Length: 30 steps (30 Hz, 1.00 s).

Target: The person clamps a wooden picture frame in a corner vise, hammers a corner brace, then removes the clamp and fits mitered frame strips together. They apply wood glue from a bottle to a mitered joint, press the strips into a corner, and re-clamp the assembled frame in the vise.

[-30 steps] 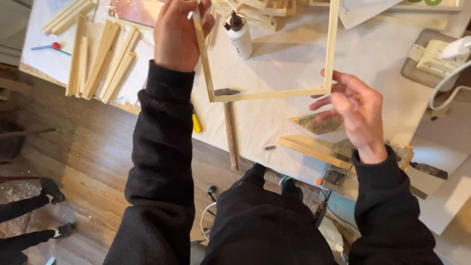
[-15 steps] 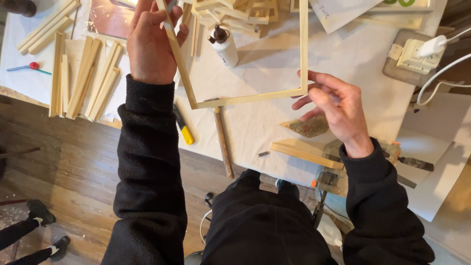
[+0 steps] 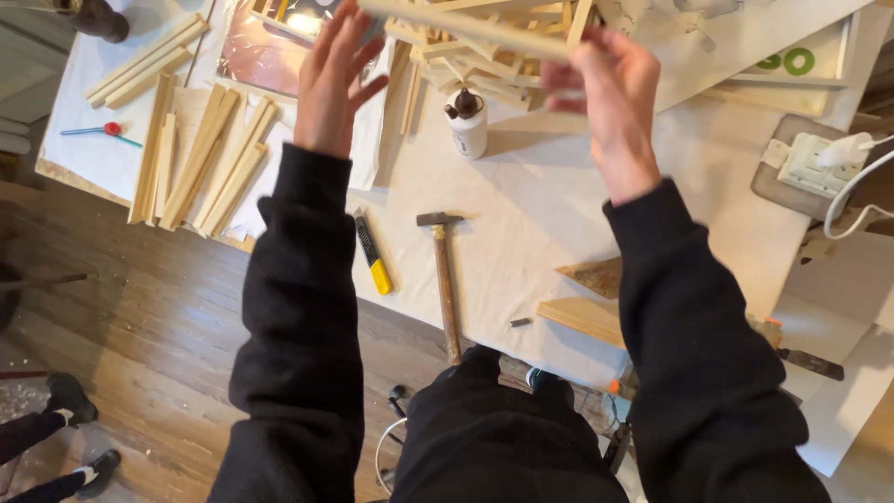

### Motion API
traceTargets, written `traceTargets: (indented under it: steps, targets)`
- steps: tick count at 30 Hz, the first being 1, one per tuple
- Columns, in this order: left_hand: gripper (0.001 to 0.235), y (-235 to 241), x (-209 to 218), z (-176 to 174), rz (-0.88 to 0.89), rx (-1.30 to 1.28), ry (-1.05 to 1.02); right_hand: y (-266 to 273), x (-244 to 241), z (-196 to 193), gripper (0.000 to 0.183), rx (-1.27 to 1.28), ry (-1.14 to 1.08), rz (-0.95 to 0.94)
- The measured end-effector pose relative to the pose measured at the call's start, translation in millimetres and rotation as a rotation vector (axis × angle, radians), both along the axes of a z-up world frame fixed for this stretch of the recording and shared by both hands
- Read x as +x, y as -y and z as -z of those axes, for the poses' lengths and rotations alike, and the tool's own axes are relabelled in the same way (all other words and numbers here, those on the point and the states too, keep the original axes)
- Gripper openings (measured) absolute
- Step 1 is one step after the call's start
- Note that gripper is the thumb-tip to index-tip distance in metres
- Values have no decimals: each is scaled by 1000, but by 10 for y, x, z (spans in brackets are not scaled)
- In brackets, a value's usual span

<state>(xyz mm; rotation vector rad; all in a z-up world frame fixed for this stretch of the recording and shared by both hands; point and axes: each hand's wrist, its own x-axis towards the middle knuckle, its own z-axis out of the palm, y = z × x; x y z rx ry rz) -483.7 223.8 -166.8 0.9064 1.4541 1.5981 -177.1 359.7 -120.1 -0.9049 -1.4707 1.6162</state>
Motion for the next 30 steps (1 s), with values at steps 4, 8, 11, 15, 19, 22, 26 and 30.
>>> traceTargets:
  steps: [4, 8, 11, 15, 19, 22, 26, 30]
  targets:
    - [55, 487, 2, 166, -63, -42, 77, -374, -353, 264, 26, -79, -97, -15]
    - [44, 991, 26, 351, -75, -120, 153, -556, -539, 477, 30, -138, -64, 44]
    - [40, 1231, 46, 476, -94, -155, 187, -619, -567, 518, 28, -100, -22, 43]
    - [38, 1452, 102, 568, -94, -212, 221, -645, -501, 552, 27, -108, -8, 5]
    - [39, 1581, 141, 635, -94, -239, 240, -557, -426, 447, 27, -82, -32, -3]
    - [38, 1790, 174, 895, -85, -258, 179, -387, -211, 428, 32, -123, -22, -10]
    - [32, 2188, 344, 1574, -258, -431, -93, 135, 247, 422, 27, -44, 34, -93]
    - [27, 2486, 831, 2208, -358, -763, -601, 763, 656, 428, 16, 70, 252, -57]
